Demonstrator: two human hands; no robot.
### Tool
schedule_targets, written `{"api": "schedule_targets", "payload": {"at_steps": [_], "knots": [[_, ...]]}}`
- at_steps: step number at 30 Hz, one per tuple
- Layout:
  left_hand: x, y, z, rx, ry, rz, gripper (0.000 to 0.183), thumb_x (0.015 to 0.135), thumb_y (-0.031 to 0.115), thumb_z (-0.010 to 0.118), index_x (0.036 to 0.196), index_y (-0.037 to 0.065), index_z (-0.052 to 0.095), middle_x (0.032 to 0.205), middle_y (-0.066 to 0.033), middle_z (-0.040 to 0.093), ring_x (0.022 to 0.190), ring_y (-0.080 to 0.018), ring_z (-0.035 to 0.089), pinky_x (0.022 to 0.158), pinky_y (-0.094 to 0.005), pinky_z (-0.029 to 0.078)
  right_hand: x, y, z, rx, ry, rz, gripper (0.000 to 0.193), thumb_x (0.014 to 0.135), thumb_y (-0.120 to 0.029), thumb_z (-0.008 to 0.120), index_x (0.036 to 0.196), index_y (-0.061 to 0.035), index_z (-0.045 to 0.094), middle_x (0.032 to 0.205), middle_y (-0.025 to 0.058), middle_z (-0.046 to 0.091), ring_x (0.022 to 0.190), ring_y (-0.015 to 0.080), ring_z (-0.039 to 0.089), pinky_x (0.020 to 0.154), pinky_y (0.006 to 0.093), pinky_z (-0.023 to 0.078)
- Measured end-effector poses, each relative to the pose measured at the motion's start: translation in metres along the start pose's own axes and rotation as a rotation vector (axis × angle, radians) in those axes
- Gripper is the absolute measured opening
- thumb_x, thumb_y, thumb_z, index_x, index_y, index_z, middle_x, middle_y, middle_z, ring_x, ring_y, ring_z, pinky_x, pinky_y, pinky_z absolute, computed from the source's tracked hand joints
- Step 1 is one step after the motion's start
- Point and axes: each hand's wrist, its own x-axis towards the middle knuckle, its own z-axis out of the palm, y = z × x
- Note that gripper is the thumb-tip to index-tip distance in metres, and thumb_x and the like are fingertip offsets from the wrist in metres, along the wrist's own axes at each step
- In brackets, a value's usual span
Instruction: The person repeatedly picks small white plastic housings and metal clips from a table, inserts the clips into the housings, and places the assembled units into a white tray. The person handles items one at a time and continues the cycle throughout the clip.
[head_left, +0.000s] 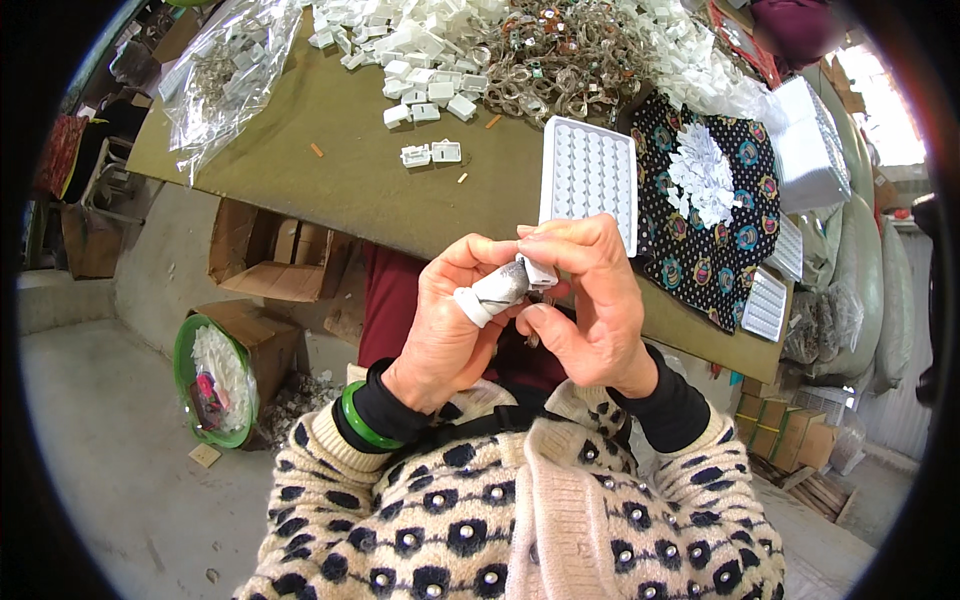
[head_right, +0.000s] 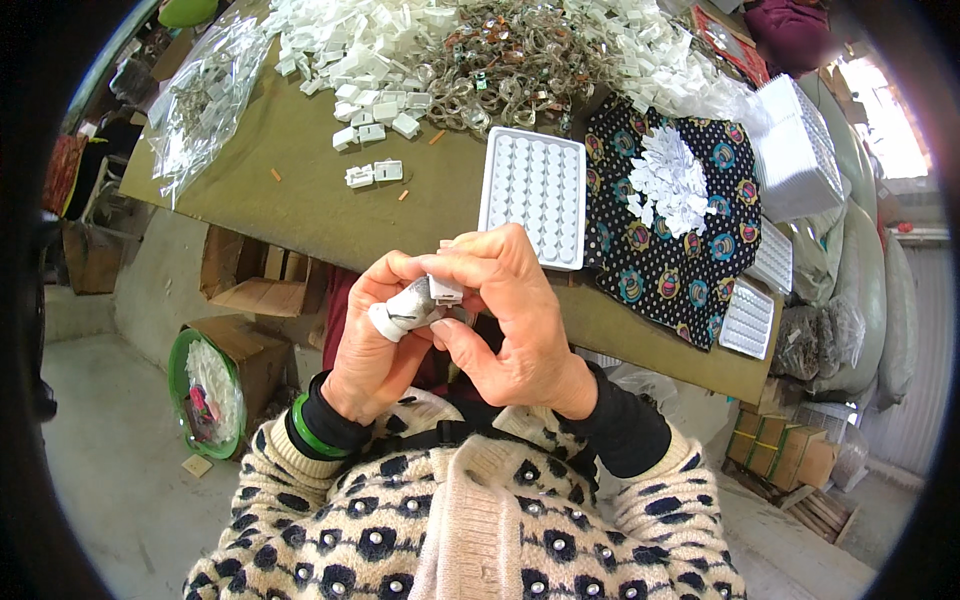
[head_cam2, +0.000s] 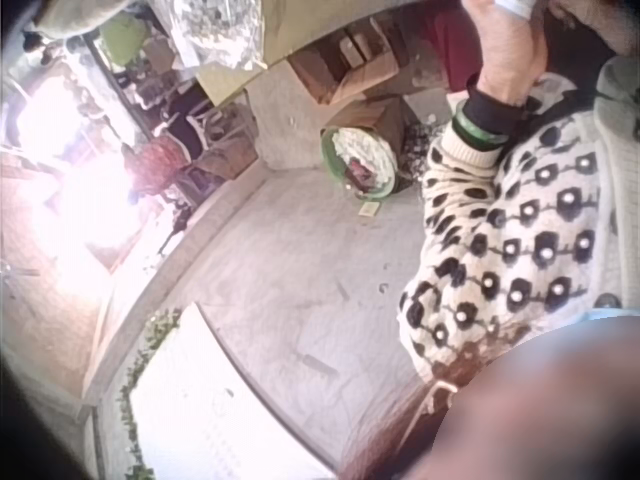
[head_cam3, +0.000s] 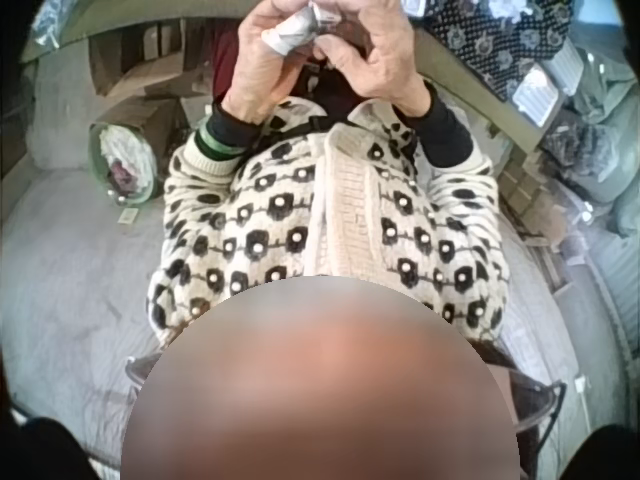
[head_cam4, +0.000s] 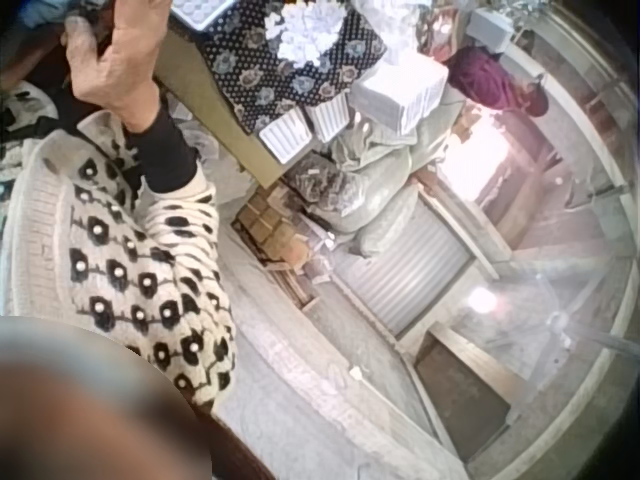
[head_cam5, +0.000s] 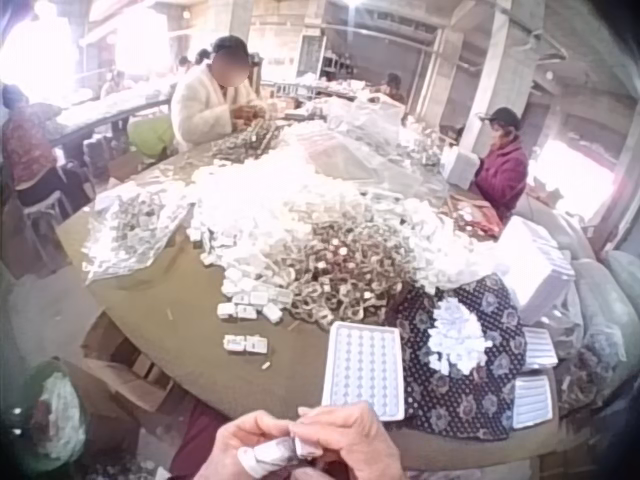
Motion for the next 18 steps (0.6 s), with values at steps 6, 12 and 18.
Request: {"api": "schedule_targets", "payload": {"at_steps": [6,12,18], "knots": [[0.000,-0.006,-0.003,-0.205,-0.070,-0.167,0.016,0.093,0.013,0.069,0.104,0.007,0.059,0.098,-0.0097,0.068,0.075,-0.0180,0.070,0.061,-0.0286,0.061,-0.006,0.016,0.010,-0.076,0.085,-0.217,0.032,0.084,-0.008,0.072,0.114,0.0019,0.065,0.098,0.0121,0.058,0.093,0.0292,0.057,0.087,0.0410,0.051],[-0.003,-0.011,-0.003,-0.251,-0.123,-0.236,0.011,0.094,0.012,0.067,0.094,0.009,0.056,0.093,-0.0051,0.067,0.072,-0.0122,0.067,0.058,-0.0246,0.058,-0.014,0.012,0.013,-0.210,0.118,-0.249,0.023,0.093,-0.010,0.064,0.110,0.0059,0.062,0.096,0.0163,0.056,0.088,0.0296,0.060,0.078,0.0422,0.053],[-0.004,-0.006,-0.001,-0.089,0.084,-0.201,0.009,0.095,0.015,0.064,0.098,0.009,0.059,0.096,-0.0071,0.067,0.077,-0.0167,0.069,0.054,-0.0253,0.058,-0.020,0.003,0.005,-0.340,0.008,-0.177,0.052,0.073,-0.008,0.072,0.123,0.0040,0.060,0.111,0.0160,0.053,0.096,0.0327,0.056,0.083,0.0423,0.048]]}}
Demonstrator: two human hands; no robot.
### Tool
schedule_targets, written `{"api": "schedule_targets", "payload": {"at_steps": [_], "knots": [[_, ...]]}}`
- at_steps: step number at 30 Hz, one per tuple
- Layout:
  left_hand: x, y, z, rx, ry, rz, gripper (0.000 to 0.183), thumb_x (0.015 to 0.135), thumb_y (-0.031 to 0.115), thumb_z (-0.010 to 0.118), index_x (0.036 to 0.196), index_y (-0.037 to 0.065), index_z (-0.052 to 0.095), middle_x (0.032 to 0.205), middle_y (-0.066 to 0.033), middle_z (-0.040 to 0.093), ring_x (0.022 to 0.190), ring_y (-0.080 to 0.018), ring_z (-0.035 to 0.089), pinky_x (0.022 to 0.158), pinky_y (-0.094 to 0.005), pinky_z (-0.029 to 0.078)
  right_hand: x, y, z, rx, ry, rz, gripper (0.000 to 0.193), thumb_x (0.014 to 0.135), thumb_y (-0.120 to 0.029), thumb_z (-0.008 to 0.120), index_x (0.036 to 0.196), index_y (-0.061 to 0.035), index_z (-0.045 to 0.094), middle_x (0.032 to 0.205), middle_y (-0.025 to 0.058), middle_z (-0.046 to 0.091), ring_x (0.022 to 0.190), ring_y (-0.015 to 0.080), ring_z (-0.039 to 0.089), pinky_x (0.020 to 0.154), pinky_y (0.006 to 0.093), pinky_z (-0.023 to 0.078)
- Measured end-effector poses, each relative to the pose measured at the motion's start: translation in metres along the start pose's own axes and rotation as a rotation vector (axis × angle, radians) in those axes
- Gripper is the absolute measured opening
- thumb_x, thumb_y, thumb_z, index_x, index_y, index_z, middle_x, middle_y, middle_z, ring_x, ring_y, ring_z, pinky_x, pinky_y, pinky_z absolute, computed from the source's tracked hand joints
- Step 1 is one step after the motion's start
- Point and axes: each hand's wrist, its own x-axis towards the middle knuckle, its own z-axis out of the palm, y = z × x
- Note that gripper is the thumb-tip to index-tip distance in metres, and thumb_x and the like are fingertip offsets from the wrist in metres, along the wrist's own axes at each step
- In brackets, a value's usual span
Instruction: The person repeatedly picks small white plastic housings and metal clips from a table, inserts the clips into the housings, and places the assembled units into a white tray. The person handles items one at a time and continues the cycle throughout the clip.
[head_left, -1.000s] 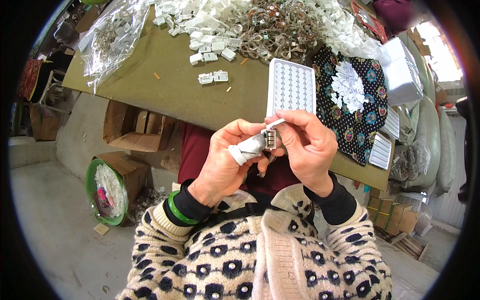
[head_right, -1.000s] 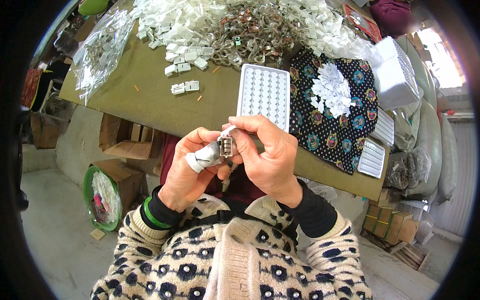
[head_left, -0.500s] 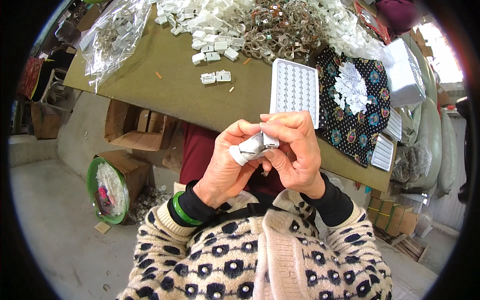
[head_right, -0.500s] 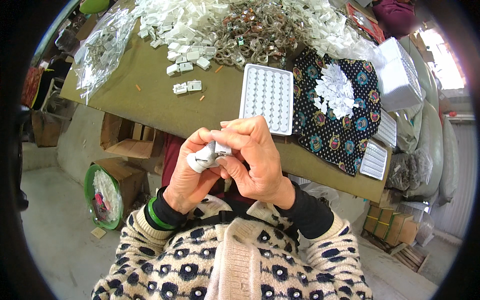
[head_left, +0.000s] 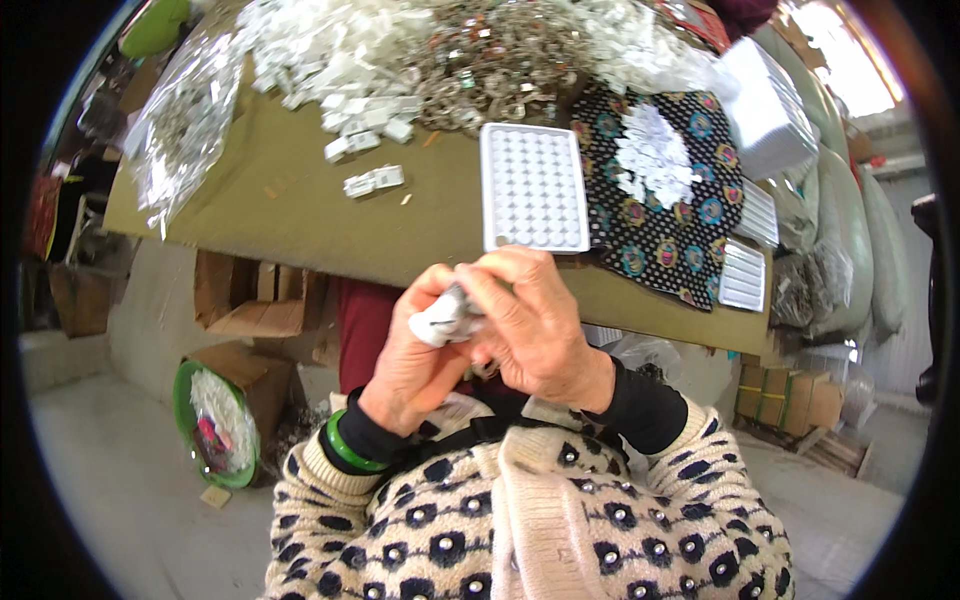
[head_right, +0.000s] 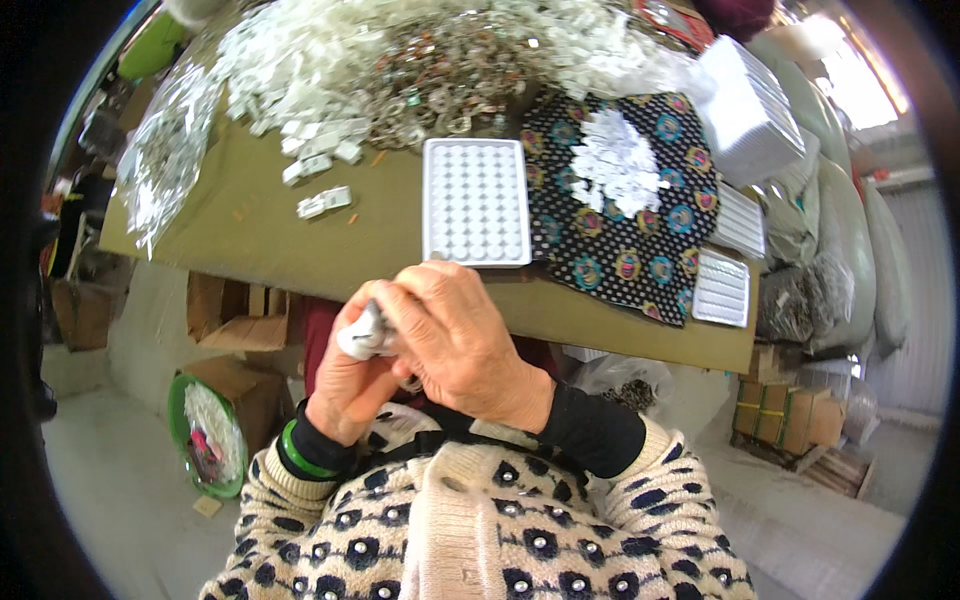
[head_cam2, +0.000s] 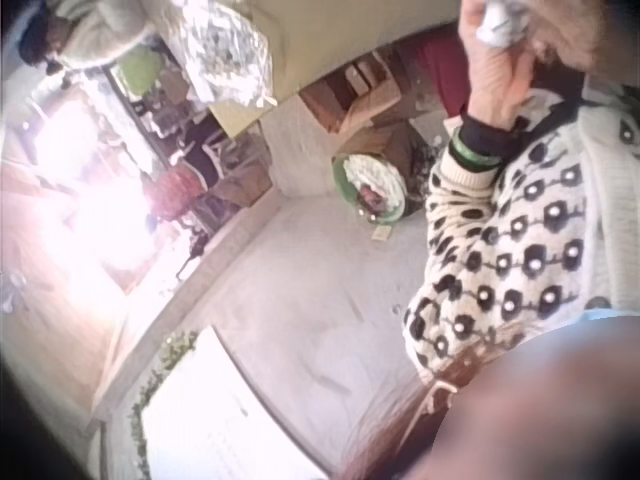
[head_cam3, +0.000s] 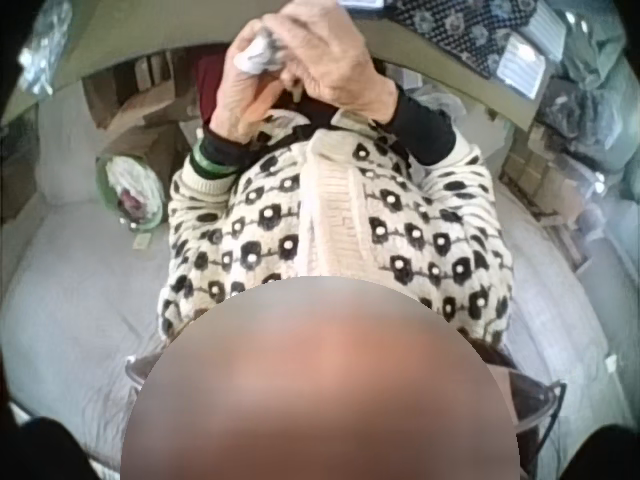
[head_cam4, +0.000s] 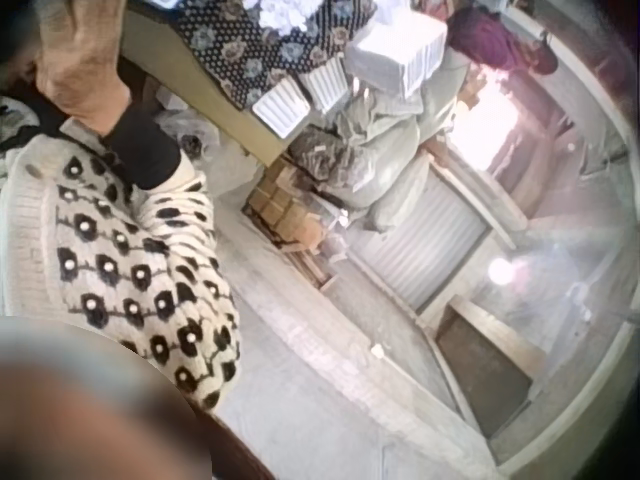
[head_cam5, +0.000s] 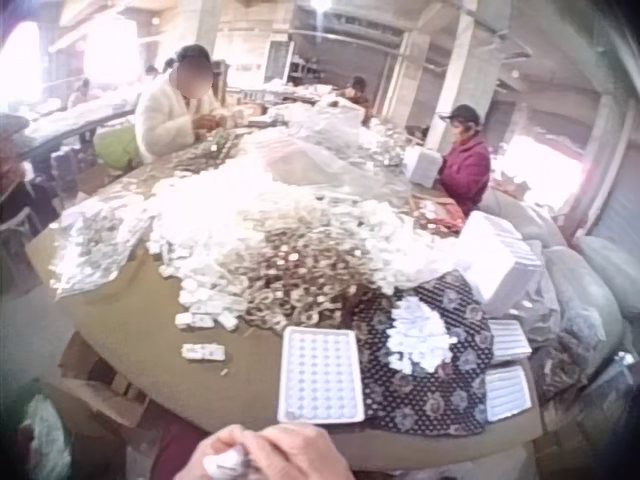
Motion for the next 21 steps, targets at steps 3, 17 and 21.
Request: {"api": "schedule_targets", "payload": {"at_steps": [3,17,21], "knots": [[0.003,0.009,-0.006,0.004,-0.258,0.036,0.020,0.094,0.016,0.066,0.110,0.008,0.056,0.112,-0.0175,0.064,0.088,-0.0271,0.069,0.055,-0.0291,0.059,-0.008,0.001,-0.022,0.072,-0.057,-0.010,0.047,0.079,-0.005,0.071,0.125,0.0013,0.061,0.117,0.0158,0.054,0.101,0.0323,0.056,0.087,0.0424,0.048],[0.010,0.004,-0.014,0.030,-0.308,-0.044,0.025,0.093,0.022,0.069,0.109,0.008,0.056,0.114,-0.0212,0.058,0.090,-0.0299,0.068,0.055,-0.0317,0.059,-0.031,0.113,-0.099,-0.287,0.088,0.391,0.022,0.079,0.016,0.051,0.088,0.0021,0.066,0.091,0.0114,0.056,0.083,0.0270,0.059,0.075,0.0338,0.049],[0.015,0.001,-0.016,0.012,-0.346,-0.056,0.026,0.093,0.023,0.069,0.111,0.007,0.057,0.115,-0.0217,0.059,0.090,-0.0301,0.068,0.059,-0.0329,0.060,-0.030,0.105,-0.101,-0.341,0.092,0.445,0.017,0.083,0.011,0.055,0.091,0.0009,0.066,0.090,0.0115,0.057,0.082,0.0270,0.060,0.073,0.0341,0.050]]}}
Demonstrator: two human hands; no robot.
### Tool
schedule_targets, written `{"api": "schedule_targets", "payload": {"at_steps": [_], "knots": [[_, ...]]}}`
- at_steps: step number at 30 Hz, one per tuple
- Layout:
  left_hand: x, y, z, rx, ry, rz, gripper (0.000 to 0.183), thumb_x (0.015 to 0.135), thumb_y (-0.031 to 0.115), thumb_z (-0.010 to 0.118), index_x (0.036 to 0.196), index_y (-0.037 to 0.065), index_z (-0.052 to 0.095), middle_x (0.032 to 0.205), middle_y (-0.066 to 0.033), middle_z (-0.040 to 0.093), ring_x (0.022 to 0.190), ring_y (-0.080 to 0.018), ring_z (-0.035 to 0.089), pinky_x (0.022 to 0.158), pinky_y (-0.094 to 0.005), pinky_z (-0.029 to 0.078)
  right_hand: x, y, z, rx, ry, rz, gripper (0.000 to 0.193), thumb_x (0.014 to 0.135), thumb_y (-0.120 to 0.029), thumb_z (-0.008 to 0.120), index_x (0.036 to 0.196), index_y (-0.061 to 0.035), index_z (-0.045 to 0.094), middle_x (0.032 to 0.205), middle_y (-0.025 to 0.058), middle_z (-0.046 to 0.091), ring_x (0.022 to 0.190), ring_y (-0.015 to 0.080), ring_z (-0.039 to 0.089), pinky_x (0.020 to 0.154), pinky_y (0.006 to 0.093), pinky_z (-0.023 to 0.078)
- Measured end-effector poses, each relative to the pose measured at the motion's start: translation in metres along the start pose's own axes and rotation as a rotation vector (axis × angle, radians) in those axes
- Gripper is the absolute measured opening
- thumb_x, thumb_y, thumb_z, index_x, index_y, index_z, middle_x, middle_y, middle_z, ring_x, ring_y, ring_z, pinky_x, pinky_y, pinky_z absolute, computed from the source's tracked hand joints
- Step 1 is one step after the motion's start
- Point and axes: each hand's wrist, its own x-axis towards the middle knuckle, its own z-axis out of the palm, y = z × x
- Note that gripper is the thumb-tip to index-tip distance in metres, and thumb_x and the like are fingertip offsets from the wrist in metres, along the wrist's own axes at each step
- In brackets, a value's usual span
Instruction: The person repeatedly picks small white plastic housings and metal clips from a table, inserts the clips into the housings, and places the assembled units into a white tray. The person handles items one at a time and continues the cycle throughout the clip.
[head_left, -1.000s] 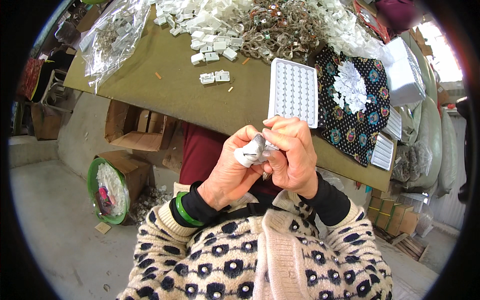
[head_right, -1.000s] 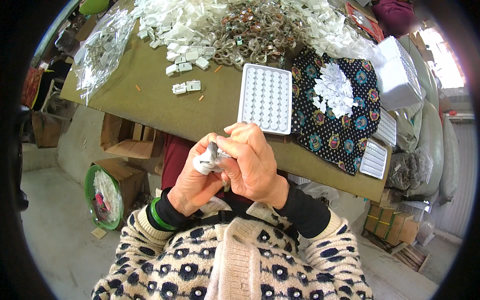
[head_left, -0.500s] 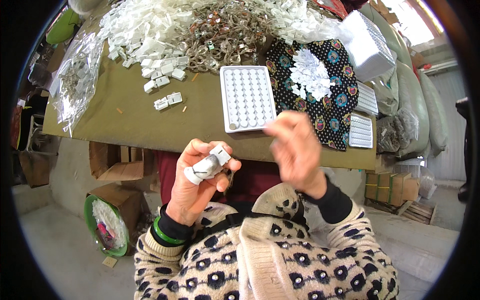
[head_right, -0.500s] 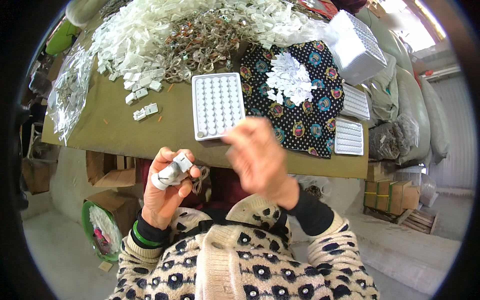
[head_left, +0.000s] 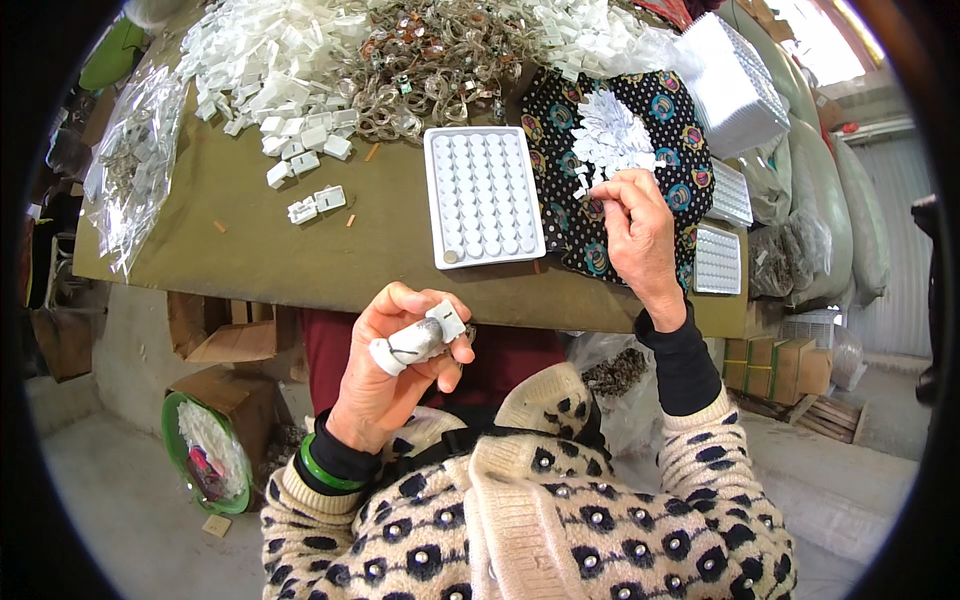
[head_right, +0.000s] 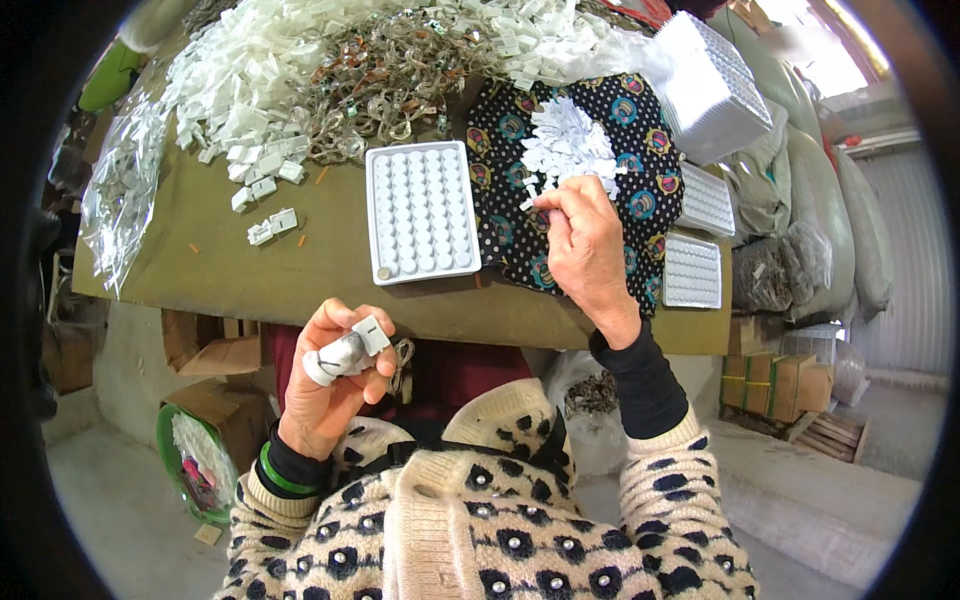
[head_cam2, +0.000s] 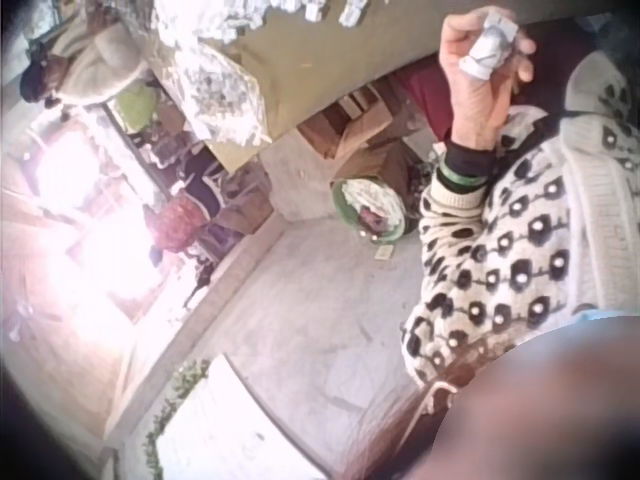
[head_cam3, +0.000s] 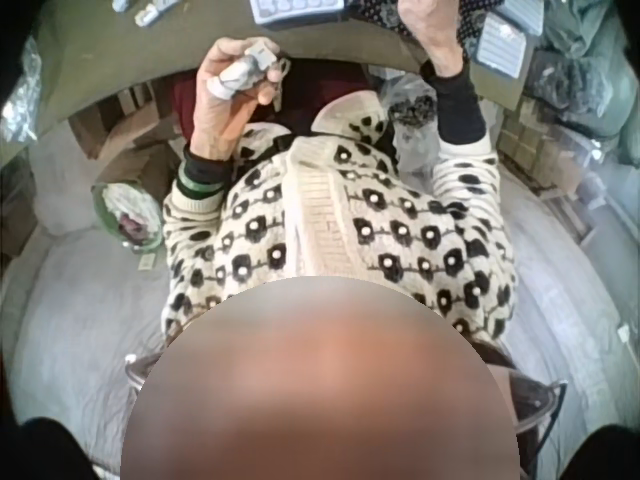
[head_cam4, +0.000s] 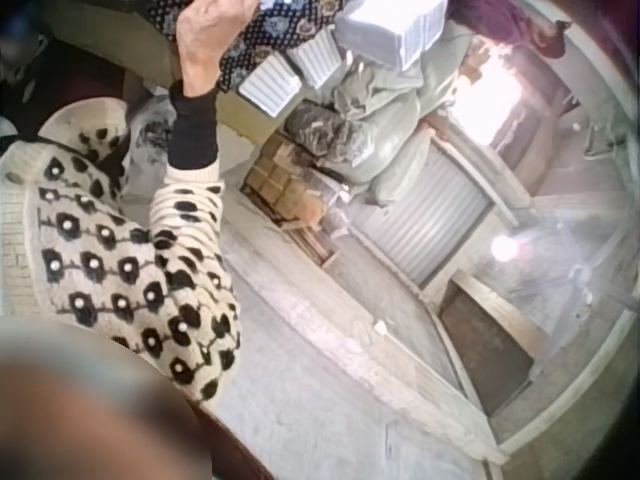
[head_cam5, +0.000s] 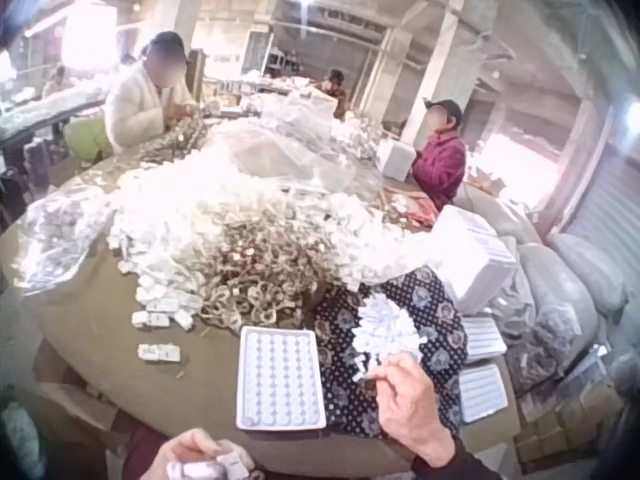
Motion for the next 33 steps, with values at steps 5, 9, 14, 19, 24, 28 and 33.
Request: {"api": "schedule_targets", "payload": {"at_steps": [5,9,14,19,24,28,33], "knots": [[0.001,0.000,-0.001,0.070,0.029,-0.015,0.031,0.092,0.026,0.071,0.112,0.007,0.058,0.117,-0.0219,0.059,0.092,-0.0308,0.069,0.064,-0.0336,0.061,0.000,-0.003,0.013,-0.095,0.049,-0.099,0.015,0.080,0.005,0.066,0.094,0.0003,0.066,0.089,0.0111,0.056,0.082,0.0280,0.058,0.073,0.0366,0.049],[0.000,0.000,-0.001,0.049,0.013,-0.013,0.032,0.091,0.027,0.071,0.113,0.007,0.058,0.118,-0.0218,0.060,0.094,-0.0308,0.069,0.066,-0.0340,0.062,0.005,0.002,0.019,-0.204,-0.018,-0.160,0.015,0.078,0.004,0.069,0.092,-0.0006,0.065,0.089,0.0095,0.054,0.083,0.0271,0.057,0.071,0.0370,0.046],[0.000,-0.002,-0.001,0.034,0.006,-0.027,0.028,0.093,0.023,0.069,0.114,0.007,0.058,0.117,-0.0214,0.061,0.093,-0.0301,0.069,0.066,-0.0342,0.062,0.012,0.008,0.018,-0.223,-0.046,-0.203,0.011,0.079,0.004,0.066,0.087,-0.0008,0.060,0.089,0.0106,0.054,0.082,0.0287,0.057,0.071,0.0384,0.047],[-0.004,-0.002,-0.001,0.054,0.041,-0.034,0.025,0.095,0.022,0.066,0.113,0.007,0.059,0.117,-0.0208,0.062,0.091,-0.0296,0.070,0.066,-0.0346,0.061,0.006,0.004,0.012,-0.113,-0.046,-0.178,0.010,0.083,0.005,0.062,0.089,-0.0007,0.057,0.086,0.0120,0.055,0.079,0.0287,0.058,0.071,0.0378,0.048],[-0.003,-0.003,-0.001,0.039,0.042,-0.039,0.022,0.096,0.020,0.064,0.113,0.007,0.060,0.117,-0.0206,0.063,0.092,-0.0300,0.070,0.068,-0.0344,0.061,-0.013,-0.012,-0.004,0.456,-0.036,0.333,0.003,0.095,-0.002,0.058,0.092,-0.0009,0.058,0.084,0.0070,0.063,0.070,0.0153,0.062,0.064,0.0286,0.052],[-0.001,-0.004,0.004,0.047,0.090,-0.050,0.021,0.096,0.017,0.063,0.115,0.007,0.061,0.118,-0.0207,0.063,0.094,-0.0312,0.070,0.070,-0.0348,0.062,-0.013,-0.029,-0.019,0.987,-0.059,0.579,0.006,0.096,-0.004,0.060,0.100,0.0008,0.063,0.085,0.0052,0.066,0.068,0.0105,0.062,0.063,0.0248,0.052],[-0.002,-0.001,0.010,0.104,0.165,-0.039,0.023,0.096,0.017,0.064,0.116,0.007,0.061,0.116,-0.0210,0.064,0.091,-0.0287,0.070,0.069,-0.0327,0.061,-0.014,-0.063,-0.016,1.234,-0.235,0.585,0.014,0.094,0.001,0.059,0.106,0.0041,0.063,0.085,0.0074,0.066,0.075,0.0137,0.062,0.070,0.0272,0.052]]}}
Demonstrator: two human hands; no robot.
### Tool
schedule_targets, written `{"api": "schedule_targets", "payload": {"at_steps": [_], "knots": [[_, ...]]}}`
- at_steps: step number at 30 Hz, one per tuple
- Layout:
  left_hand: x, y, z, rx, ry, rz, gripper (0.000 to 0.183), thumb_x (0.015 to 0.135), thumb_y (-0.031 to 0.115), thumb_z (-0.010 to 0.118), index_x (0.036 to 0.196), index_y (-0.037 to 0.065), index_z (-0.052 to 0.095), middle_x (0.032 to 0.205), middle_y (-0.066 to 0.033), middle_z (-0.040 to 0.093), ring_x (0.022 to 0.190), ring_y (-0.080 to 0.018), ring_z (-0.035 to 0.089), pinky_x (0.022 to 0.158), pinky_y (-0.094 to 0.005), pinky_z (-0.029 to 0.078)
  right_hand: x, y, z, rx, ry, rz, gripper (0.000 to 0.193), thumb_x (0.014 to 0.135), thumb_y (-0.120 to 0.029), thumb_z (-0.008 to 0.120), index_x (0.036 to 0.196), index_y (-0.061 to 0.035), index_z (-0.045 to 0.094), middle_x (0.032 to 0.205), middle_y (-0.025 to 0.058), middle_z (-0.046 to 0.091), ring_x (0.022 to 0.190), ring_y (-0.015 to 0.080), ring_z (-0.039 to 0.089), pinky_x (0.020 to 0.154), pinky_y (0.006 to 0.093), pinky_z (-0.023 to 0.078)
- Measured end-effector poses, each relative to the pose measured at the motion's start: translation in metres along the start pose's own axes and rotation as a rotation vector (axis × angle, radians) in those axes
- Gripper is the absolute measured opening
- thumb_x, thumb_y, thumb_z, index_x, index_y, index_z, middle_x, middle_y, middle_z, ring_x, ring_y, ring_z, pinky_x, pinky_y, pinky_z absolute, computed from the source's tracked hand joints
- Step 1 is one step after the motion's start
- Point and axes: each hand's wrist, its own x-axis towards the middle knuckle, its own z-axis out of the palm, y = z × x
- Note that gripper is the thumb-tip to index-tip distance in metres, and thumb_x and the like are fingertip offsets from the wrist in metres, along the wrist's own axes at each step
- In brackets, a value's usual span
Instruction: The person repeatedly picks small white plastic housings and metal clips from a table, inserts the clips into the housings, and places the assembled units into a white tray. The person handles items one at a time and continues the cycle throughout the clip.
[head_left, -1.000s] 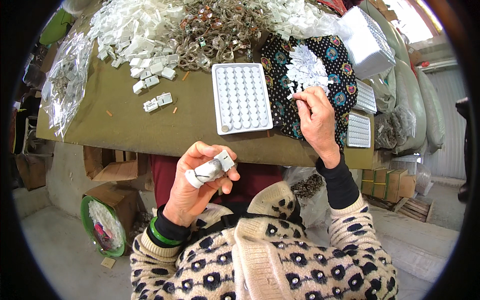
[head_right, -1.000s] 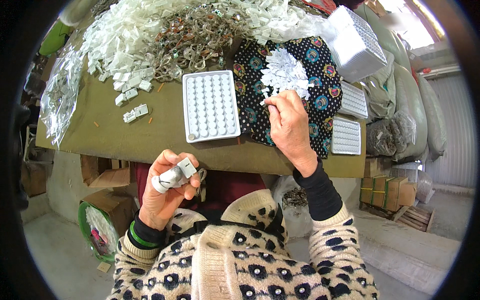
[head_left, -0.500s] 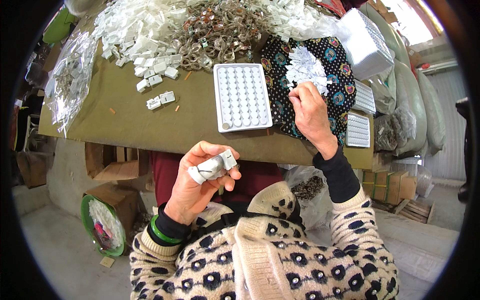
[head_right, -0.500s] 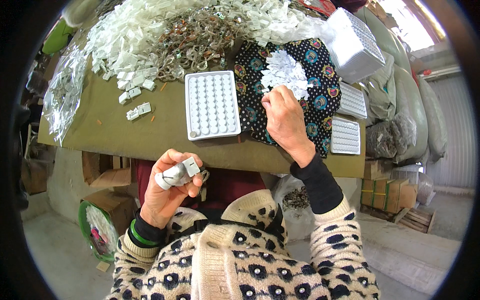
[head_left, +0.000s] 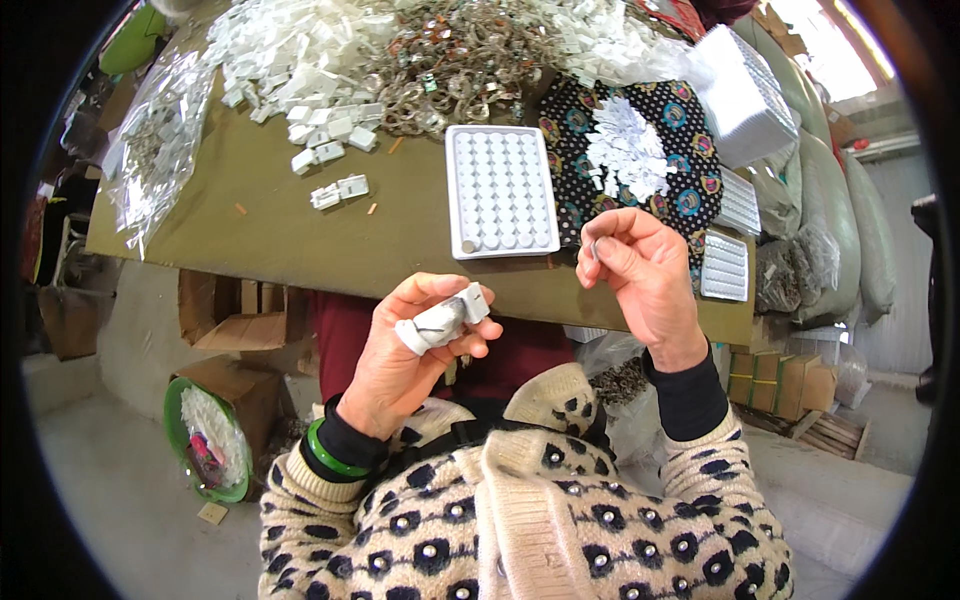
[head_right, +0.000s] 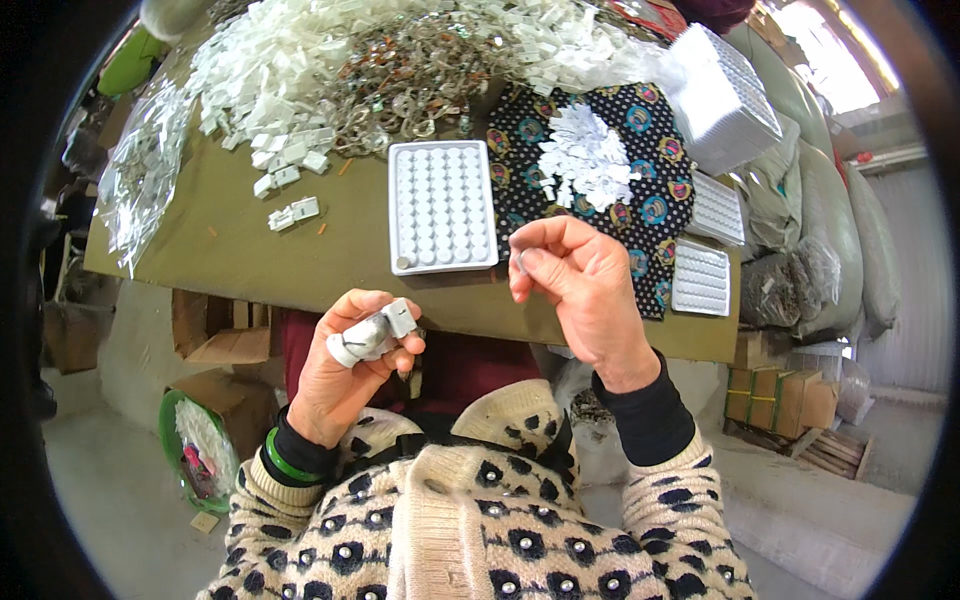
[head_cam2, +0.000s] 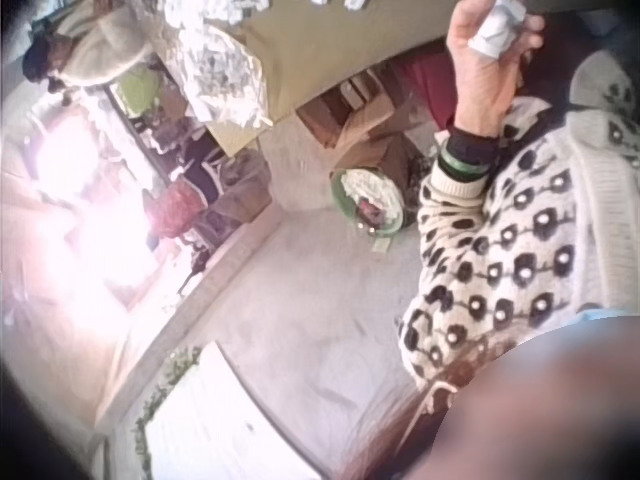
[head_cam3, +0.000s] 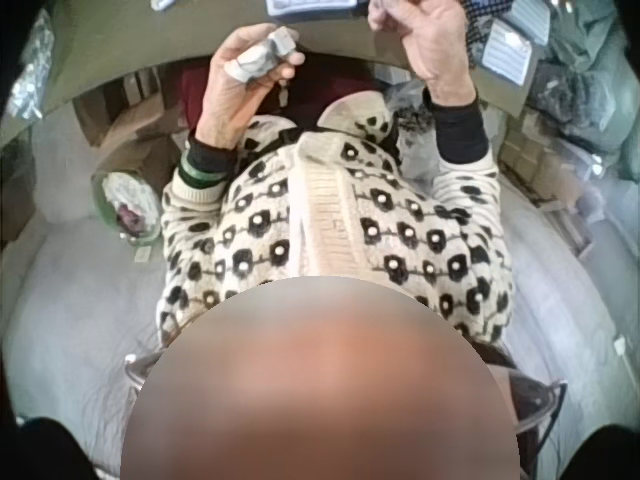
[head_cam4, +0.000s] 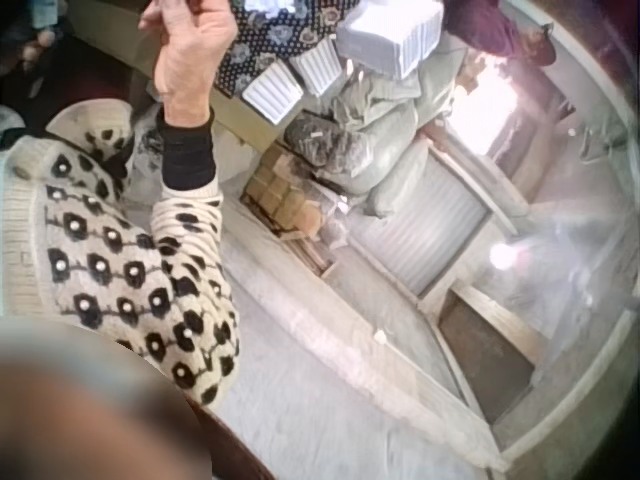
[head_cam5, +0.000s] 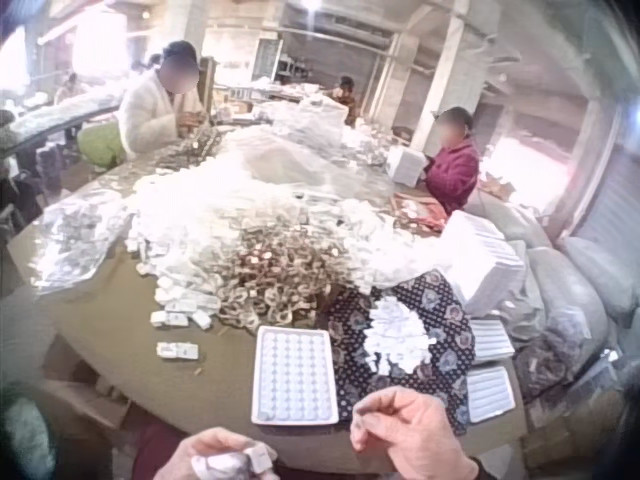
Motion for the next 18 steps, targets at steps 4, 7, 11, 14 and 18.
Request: {"api": "schedule_targets", "payload": {"at_steps": [4,7,11,14,18], "knots": [[-0.003,0.003,0.002,0.052,0.046,0.032,0.021,0.096,0.016,0.063,0.115,0.006,0.063,0.109,-0.0205,0.067,0.088,-0.0285,0.071,0.071,-0.0350,0.061,-0.007,0.010,0.033,-0.158,-0.063,-0.043,0.015,0.095,0.001,0.058,0.109,0.0031,0.064,0.091,0.0050,0.065,0.077,0.0098,0.061,0.072,0.0235,0.051],[-0.004,0.003,0.002,0.018,0.031,0.058,0.022,0.096,0.017,0.063,0.115,0.005,0.063,0.107,-0.0201,0.068,0.086,-0.0282,0.071,0.072,-0.0358,0.061,-0.009,0.020,0.055,-0.240,-0.092,-0.079,0.017,0.095,0.004,0.057,0.111,0.0009,0.064,0.091,0.0025,0.064,0.078,0.0074,0.060,0.072,0.0217,0.051],[-0.005,0.006,0.003,0.039,0.077,0.016,0.026,0.096,0.020,0.063,0.117,0.003,0.063,0.107,-0.0184,0.068,0.085,-0.0268,0.071,0.071,-0.0356,0.062,-0.006,0.033,0.075,-0.387,-0.091,-0.271,0.015,0.090,0.008,0.059,0.102,0.0016,0.065,0.093,0.0049,0.065,0.080,0.0121,0.063,0.075,0.0239,0.052],[-0.006,0.007,0.004,-0.040,0.063,0.016,0.026,0.097,0.016,0.061,0.118,0.001,0.063,0.105,-0.0152,0.069,0.085,-0.0247,0.072,0.066,-0.0326,0.061,-0.003,0.035,0.079,-0.637,-0.084,-0.479,0.018,0.085,0.012,0.062,0.098,0.0016,0.066,0.093,0.0086,0.067,0.081,0.0176,0.065,0.074,0.0269,0.052],[-0.007,0.007,0.005,-0.079,0.053,0.019,0.025,0.097,0.015,0.061,0.118,-0.001,0.063,0.104,-0.0140,0.070,0.086,-0.0239,0.072,0.063,-0.0319,0.061,-0.004,0.035,0.081,-0.829,-0.068,-0.630,0.021,0.080,0.013,0.065,0.097,0.0004,0.067,0.091,0.0105,0.065,0.080,0.0237,0.065,0.069,0.0310,0.052]]}}
